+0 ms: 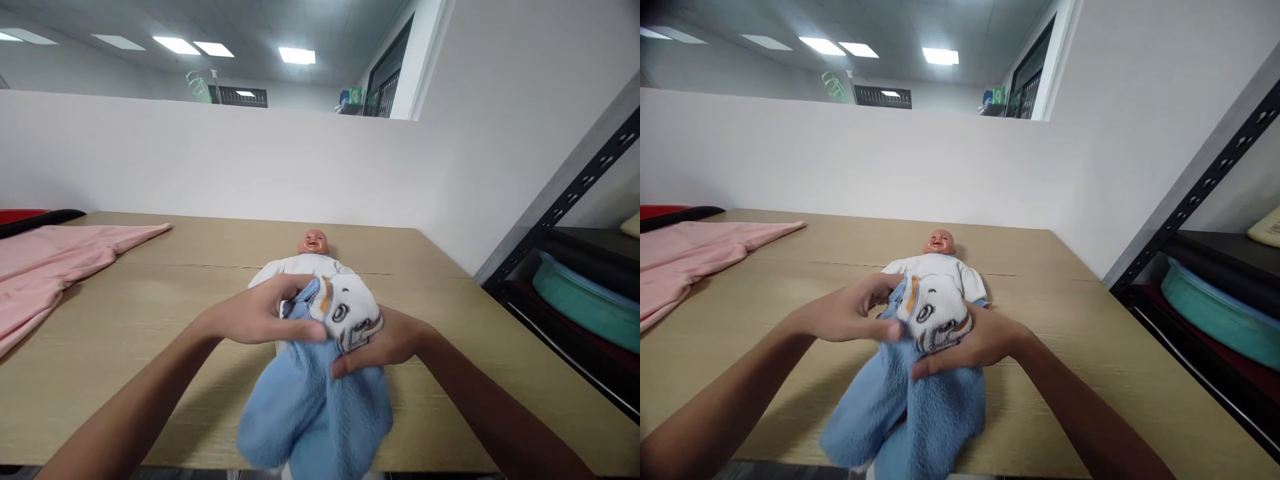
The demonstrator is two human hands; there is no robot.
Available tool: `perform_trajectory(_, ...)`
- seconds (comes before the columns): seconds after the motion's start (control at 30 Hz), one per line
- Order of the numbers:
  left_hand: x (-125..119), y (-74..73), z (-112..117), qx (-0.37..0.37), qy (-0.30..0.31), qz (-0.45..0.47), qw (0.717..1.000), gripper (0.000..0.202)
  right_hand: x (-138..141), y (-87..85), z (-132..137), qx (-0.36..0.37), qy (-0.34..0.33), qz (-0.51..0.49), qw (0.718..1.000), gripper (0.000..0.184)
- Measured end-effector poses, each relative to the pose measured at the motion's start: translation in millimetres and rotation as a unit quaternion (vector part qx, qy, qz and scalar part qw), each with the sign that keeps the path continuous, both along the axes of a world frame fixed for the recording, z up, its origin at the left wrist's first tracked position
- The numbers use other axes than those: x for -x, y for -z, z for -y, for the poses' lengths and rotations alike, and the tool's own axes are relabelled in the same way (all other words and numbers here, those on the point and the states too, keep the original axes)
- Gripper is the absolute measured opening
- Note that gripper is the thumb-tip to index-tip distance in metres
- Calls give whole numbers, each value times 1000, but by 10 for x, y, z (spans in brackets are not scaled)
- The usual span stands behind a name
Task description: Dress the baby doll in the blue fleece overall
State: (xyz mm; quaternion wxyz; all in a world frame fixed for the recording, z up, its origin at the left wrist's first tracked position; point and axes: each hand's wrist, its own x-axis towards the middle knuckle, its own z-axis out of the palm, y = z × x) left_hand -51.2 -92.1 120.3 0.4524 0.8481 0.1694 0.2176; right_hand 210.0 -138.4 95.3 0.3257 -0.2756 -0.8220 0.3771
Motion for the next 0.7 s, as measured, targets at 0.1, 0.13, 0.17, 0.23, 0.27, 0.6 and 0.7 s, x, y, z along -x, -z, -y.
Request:
perform_trajectory(0.1, 177, 22, -217, 13, 85, -65, 994, 42, -47, 36, -155, 111, -57, -9, 992, 57)
perform_trajectory(0.13, 214, 42, -289, 37, 104, -54, 992, 39, -70, 43, -206, 127, -37, -13, 991, 60)
perform_trajectory(0.17, 235, 66, -353, 64, 112, -27, 991, 36, -86, 47, -253, 136, -20, -1, 991, 62)
perform_trajectory(0.23, 237, 122, -455, 118, 104, 27, 987, 36, -86, 41, -330, 134, -39, 67, 988, 64)
perform_trajectory(0.27, 228, 154, -492, 139, 96, 41, 985, 38, -70, 31, -360, 121, -74, 105, 984, 62)
perform_trajectory(0.6, 163, 520, -597, 177, 119, -68, 975, 46, -7, 187, -589, 157, -12, 48, 986, 62)
perform_trajectory(0.7, 115, 521, -540, 216, 138, -27, 966, 38, -20, 266, -598, 188, 12, 19, 982, 65)
